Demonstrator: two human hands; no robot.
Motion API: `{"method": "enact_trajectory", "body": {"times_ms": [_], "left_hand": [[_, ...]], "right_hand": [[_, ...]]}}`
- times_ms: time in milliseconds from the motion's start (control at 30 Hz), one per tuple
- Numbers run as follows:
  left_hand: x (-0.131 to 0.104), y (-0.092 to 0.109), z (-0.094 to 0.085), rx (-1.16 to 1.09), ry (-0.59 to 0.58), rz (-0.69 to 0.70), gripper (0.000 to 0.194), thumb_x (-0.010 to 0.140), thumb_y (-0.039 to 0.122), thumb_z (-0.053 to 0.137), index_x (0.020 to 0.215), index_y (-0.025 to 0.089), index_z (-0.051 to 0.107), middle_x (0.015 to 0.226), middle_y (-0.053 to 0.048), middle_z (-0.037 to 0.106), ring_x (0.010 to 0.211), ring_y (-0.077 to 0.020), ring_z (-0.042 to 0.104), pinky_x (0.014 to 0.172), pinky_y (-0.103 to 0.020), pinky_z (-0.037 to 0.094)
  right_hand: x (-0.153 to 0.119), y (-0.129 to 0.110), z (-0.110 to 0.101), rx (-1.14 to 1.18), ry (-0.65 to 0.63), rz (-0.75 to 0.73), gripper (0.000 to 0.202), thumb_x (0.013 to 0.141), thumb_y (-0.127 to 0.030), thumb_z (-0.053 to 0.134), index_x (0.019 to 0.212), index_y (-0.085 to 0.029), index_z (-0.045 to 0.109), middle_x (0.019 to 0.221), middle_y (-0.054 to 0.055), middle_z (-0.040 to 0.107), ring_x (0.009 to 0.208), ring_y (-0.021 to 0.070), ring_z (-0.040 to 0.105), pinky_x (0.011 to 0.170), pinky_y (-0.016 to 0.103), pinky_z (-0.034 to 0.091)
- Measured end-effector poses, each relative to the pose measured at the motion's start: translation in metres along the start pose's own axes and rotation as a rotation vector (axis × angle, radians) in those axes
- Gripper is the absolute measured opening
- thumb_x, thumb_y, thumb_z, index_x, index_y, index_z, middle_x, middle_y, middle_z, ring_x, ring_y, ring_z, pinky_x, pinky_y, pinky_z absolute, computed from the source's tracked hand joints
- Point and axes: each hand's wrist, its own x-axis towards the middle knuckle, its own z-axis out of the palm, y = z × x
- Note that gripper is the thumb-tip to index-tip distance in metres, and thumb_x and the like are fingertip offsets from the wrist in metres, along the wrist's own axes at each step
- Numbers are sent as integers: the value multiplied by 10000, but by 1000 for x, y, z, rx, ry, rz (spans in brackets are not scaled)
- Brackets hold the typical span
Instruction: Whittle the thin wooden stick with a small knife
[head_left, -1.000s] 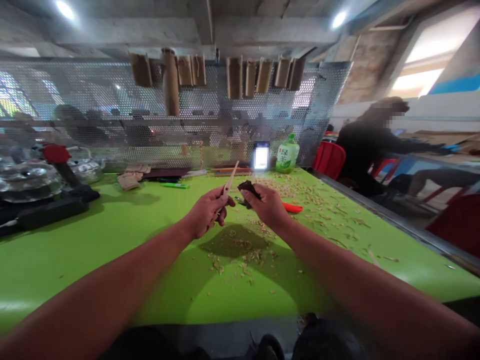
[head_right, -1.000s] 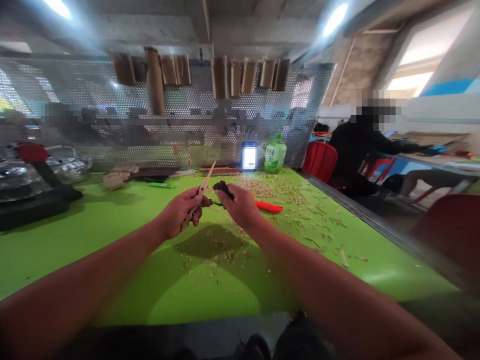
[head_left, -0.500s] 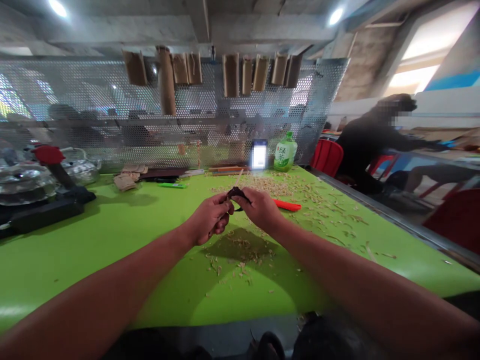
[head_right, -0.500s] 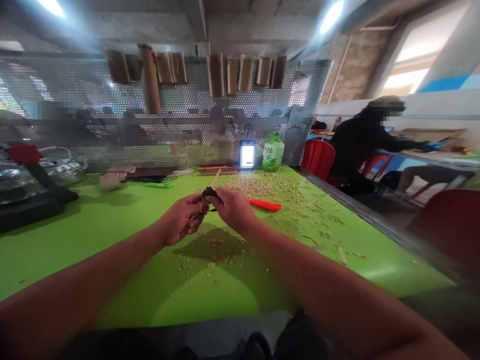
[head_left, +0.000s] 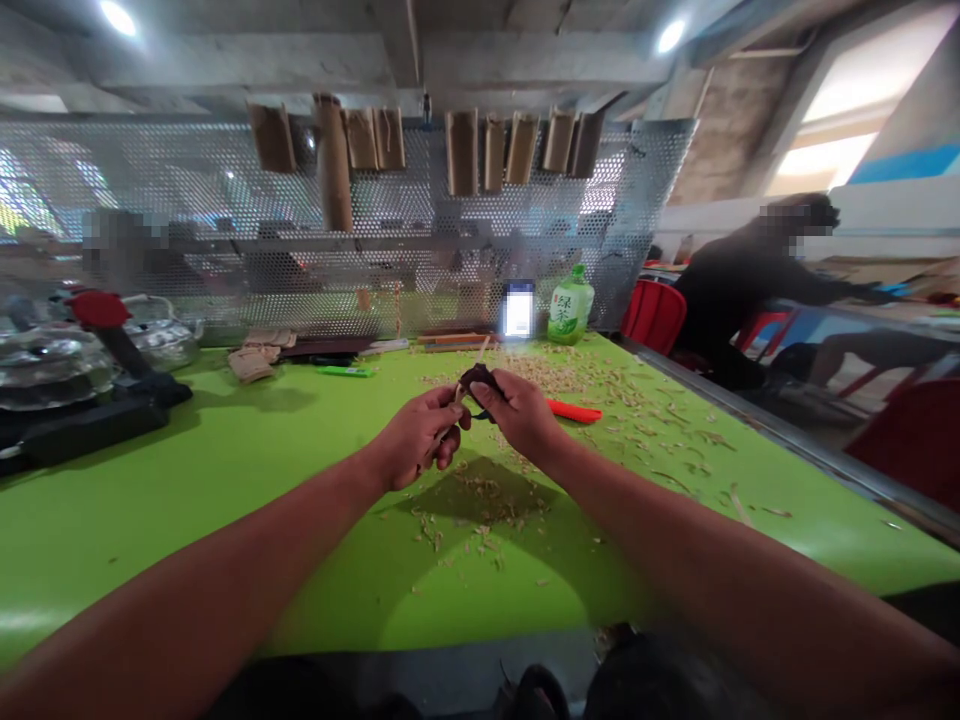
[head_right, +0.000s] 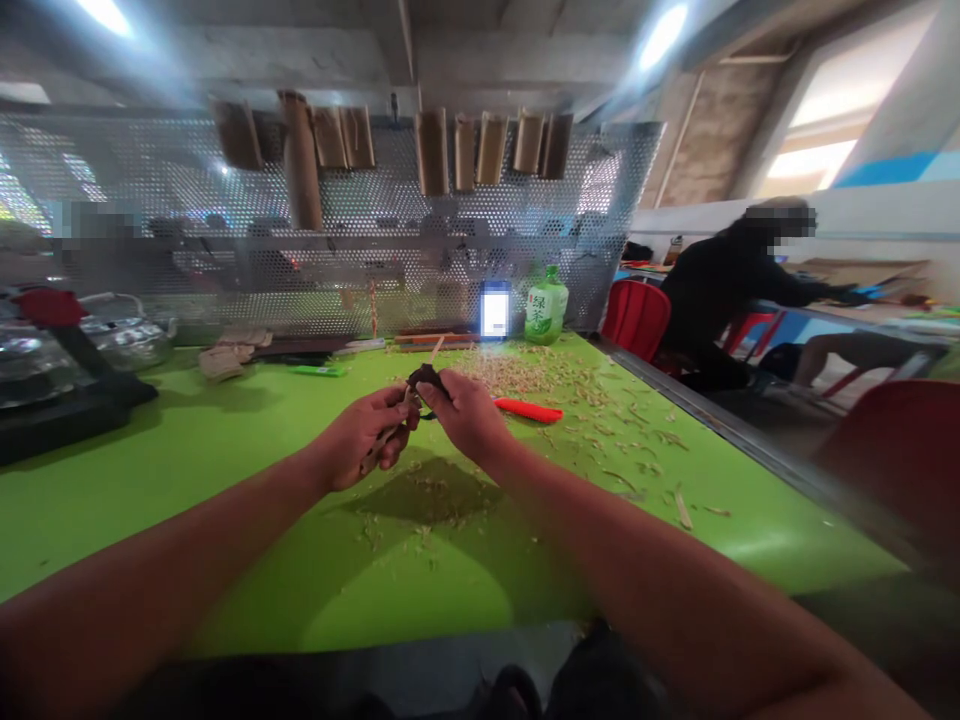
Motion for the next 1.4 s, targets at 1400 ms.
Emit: {"method": "enact_trajectory", "body": {"times_ms": [1400], "left_hand": [[2,-3,-5,51,-1,-52,173,808,316,624,853,189,515,611,73,437,356,-18,319,318,-147,249]], "right_hand": [[2,1,-2,77,-50,141,382,865,-486,502,610,-206,458,534,-31,445,520,109,397,490,246,273]]}}
